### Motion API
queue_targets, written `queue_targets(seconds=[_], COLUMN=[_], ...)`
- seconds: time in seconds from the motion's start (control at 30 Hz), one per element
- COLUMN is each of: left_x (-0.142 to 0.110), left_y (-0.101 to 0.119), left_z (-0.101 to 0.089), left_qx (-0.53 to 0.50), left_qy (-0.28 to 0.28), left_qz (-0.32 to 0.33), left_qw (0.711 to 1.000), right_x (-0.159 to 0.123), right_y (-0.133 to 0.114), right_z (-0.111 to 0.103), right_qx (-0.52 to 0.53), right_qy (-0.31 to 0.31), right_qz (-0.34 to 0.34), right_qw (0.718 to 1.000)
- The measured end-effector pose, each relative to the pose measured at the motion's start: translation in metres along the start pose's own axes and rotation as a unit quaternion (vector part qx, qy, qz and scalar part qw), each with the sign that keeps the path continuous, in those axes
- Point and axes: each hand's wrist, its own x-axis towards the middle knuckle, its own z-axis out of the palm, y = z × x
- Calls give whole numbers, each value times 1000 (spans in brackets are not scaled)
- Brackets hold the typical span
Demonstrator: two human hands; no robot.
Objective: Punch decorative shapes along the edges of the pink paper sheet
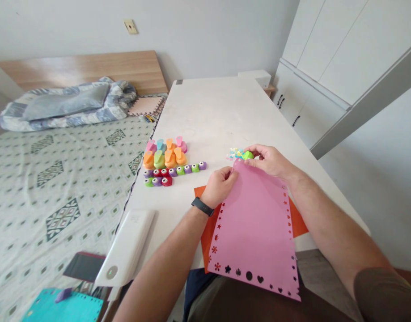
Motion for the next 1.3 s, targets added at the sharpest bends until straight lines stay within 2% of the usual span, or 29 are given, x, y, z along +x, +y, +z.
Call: queue_targets(seconds=[0.23, 0.4, 0.67, 0.97, 1.3], left_x=[-1, -3, -4, -5, -4], left_y=[3, 7, 6, 9, 7], left_z=[2, 2, 3, 5, 4], left_qx=[18, 39, 56, 58, 71], left_qy=[5, 10, 16, 19, 7], left_qz=[35, 31, 28, 38, 43], left_qw=[999, 999, 998, 997, 997], right_x=[-6, -11, -13, -12, -14], right_y=[6, 7, 13, 3, 6], right_z=[1, 2, 8, 7, 4], right_qx=[43, 38, 27, 6, -45], right_qy=[-18, -46, -51, -75, -95], right_qz=[23, 26, 4, -37, -31], right_qw=[999, 998, 998, 996, 994])
